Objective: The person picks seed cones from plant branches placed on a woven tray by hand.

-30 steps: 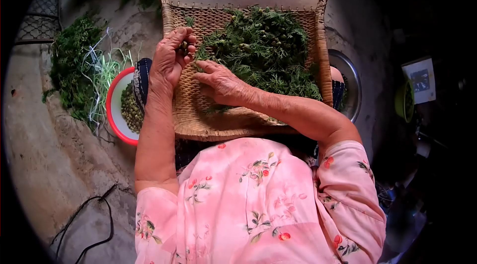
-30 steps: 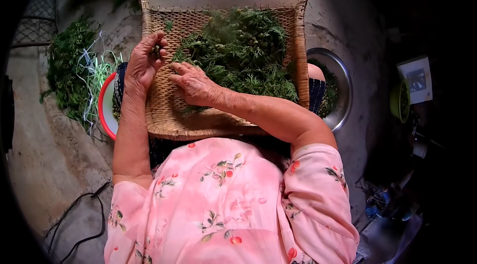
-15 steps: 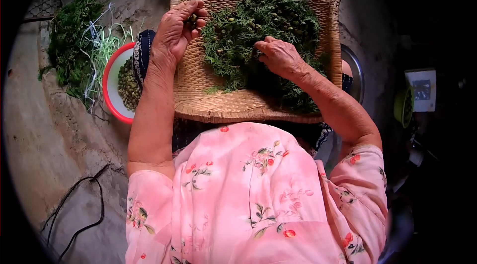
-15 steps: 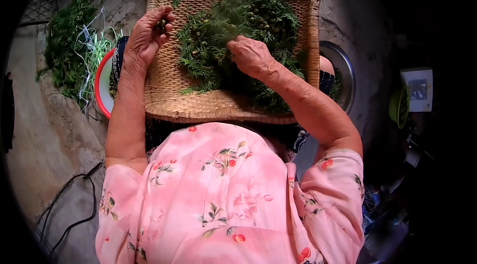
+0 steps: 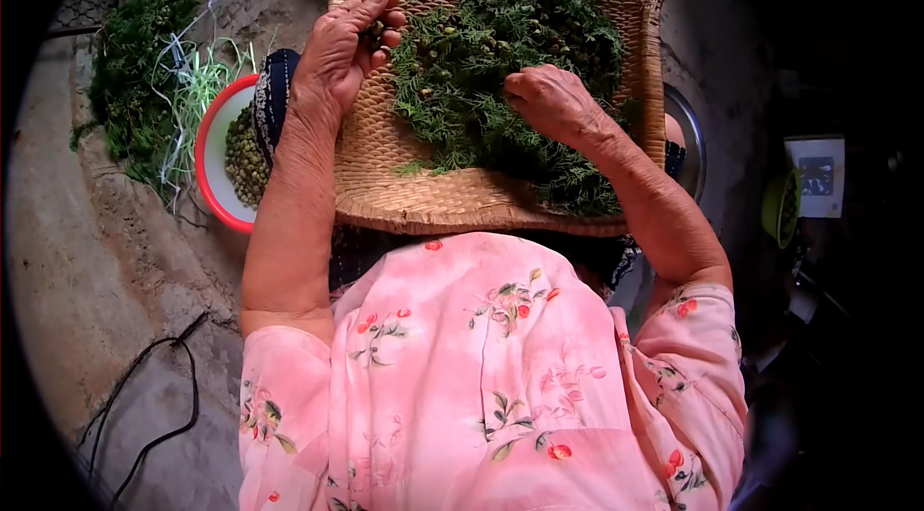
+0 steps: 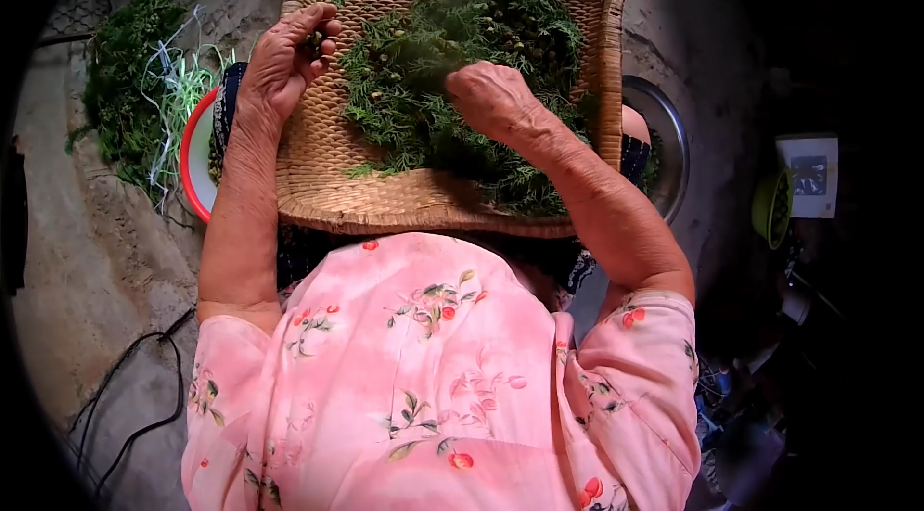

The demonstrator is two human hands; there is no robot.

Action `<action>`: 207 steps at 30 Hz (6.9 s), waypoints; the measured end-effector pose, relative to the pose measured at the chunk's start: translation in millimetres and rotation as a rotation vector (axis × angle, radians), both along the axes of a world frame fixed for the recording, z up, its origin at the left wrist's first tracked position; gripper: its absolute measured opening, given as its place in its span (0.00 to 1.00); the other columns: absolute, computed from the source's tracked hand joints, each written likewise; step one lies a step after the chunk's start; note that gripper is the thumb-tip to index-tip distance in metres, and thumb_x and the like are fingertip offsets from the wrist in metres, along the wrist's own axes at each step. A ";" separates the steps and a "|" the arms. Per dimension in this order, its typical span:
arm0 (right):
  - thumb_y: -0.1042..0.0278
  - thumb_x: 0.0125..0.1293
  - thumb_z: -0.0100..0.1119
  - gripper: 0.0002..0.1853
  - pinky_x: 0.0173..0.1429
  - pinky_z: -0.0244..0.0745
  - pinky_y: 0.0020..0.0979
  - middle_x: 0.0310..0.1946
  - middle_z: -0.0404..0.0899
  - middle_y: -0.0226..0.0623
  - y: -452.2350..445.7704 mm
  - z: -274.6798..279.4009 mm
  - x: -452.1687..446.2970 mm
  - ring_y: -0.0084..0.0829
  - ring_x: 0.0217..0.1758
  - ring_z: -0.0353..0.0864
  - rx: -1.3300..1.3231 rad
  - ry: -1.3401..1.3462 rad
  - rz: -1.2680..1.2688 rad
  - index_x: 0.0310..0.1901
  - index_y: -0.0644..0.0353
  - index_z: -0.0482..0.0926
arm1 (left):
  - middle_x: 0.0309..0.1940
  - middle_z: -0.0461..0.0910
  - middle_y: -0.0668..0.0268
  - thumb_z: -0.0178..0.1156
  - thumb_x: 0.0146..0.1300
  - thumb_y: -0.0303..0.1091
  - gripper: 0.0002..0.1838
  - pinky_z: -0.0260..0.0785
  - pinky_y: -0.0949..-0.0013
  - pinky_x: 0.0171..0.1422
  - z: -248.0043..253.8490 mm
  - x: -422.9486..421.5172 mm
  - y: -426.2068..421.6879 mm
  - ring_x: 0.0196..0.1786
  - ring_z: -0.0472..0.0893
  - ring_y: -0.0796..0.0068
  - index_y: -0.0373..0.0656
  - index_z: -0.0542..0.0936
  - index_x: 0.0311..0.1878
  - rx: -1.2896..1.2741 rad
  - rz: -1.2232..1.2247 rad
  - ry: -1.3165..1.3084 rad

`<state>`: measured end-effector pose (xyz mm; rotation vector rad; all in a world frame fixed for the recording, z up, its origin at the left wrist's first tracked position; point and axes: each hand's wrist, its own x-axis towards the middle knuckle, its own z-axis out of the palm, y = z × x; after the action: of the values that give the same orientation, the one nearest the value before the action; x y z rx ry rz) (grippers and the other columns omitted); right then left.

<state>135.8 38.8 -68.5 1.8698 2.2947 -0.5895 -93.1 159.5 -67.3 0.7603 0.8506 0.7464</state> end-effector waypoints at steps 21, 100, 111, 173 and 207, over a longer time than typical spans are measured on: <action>0.70 0.59 0.59 0.09 0.38 0.76 0.29 0.31 0.80 0.38 16.4 21.9 -42.9 0.29 0.33 0.81 0.151 1.093 -0.371 0.41 0.61 0.79 | 0.31 0.78 0.65 0.53 0.65 0.48 0.20 0.68 0.85 0.20 6.2 16.9 -21.6 0.25 0.77 0.83 0.37 0.75 0.45 -0.049 -0.371 0.104; 0.72 0.54 0.60 0.08 0.36 0.75 0.34 0.29 0.80 0.43 7.3 -22.1 58.5 0.37 0.31 0.81 -0.011 0.348 -0.387 0.37 0.63 0.79 | 0.26 0.75 0.71 0.54 0.66 0.44 0.15 0.63 0.88 0.17 8.1 19.6 -16.3 0.22 0.74 0.87 0.41 0.76 0.42 -0.087 -0.252 0.145; 0.70 0.53 0.60 0.08 0.40 0.73 0.45 0.29 0.76 0.45 -4.1 -40.5 29.5 0.49 0.39 0.77 0.060 -0.049 -0.142 0.35 0.59 0.74 | 0.25 0.75 0.72 0.54 0.66 0.43 0.14 0.64 0.88 0.16 6.1 18.9 -16.3 0.22 0.74 0.87 0.40 0.76 0.42 -0.068 -0.248 0.143; 0.66 0.51 0.61 0.10 0.42 0.74 0.41 0.33 0.76 0.41 6.1 -39.6 -68.2 0.43 0.40 0.78 0.005 0.345 0.208 0.34 0.60 0.77 | 0.28 0.78 0.70 0.59 0.62 0.46 0.13 0.60 0.86 0.19 6.2 14.5 -11.3 0.23 0.74 0.84 0.45 0.79 0.36 -0.203 -0.019 0.086; 0.73 0.53 0.54 0.07 0.48 0.71 0.44 0.35 0.74 0.49 15.5 -21.9 -64.0 0.49 0.44 0.74 0.048 0.440 -0.117 0.34 0.62 0.74 | 0.26 0.79 0.69 0.58 0.62 0.48 0.15 0.60 0.86 0.18 4.7 14.0 -12.3 0.23 0.75 0.82 0.45 0.80 0.34 -0.228 0.007 0.028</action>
<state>71.9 54.4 -90.4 2.0794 2.4777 -1.0660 -79.1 147.2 -62.6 0.5657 0.9463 0.6338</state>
